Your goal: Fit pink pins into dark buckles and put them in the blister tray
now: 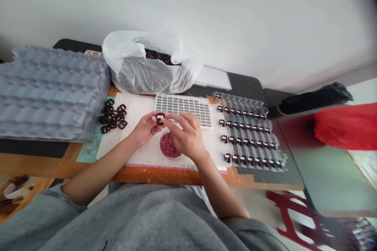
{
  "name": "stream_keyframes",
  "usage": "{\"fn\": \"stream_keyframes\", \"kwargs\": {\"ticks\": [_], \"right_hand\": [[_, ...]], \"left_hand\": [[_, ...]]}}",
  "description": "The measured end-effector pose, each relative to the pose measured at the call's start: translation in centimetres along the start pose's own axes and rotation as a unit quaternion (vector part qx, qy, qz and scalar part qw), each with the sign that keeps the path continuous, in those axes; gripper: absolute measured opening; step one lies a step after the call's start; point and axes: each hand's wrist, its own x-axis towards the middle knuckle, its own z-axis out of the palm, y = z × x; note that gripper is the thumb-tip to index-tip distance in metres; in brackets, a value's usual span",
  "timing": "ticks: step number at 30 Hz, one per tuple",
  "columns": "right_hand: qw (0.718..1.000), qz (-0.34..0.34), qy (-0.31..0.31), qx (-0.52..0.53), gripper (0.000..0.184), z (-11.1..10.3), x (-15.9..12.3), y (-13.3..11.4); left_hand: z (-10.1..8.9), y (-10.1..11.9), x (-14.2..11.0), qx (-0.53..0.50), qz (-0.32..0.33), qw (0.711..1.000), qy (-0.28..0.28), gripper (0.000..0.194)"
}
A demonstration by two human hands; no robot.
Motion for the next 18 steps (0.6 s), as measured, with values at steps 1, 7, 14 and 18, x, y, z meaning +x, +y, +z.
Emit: {"fn": "stream_keyframes", "kwargs": {"ticks": [1, 7, 14, 18], "right_hand": [[1.000, 0.011, -0.005, 0.006, 0.041, -0.1, -0.3, 0.2], [0.979, 0.008, -0.202, -0.023, 0.021, 0.3, -1.8, 0.6], [0.964, -0.017, -0.253, -0.079, 0.016, 1.6, -1.8, 0.3], [0.962, -0.024, -0.253, -0.100, 0.014, 1.7, -1.7, 0.5]], "left_hand": [[-0.1, 0.0, 0.0, -0.001, 0.001, 1.000, -0.003, 0.057], [-0.1, 0.4, 0.3, -0.019, 0.011, 1.000, 0.002, 0.057], [-0.2, 0.0, 0.4, -0.013, 0.006, 1.000, 0.003, 0.061], [-0.2, 0.0, 0.3, -0.020, 0.011, 1.000, -0.006, 0.060]]}}
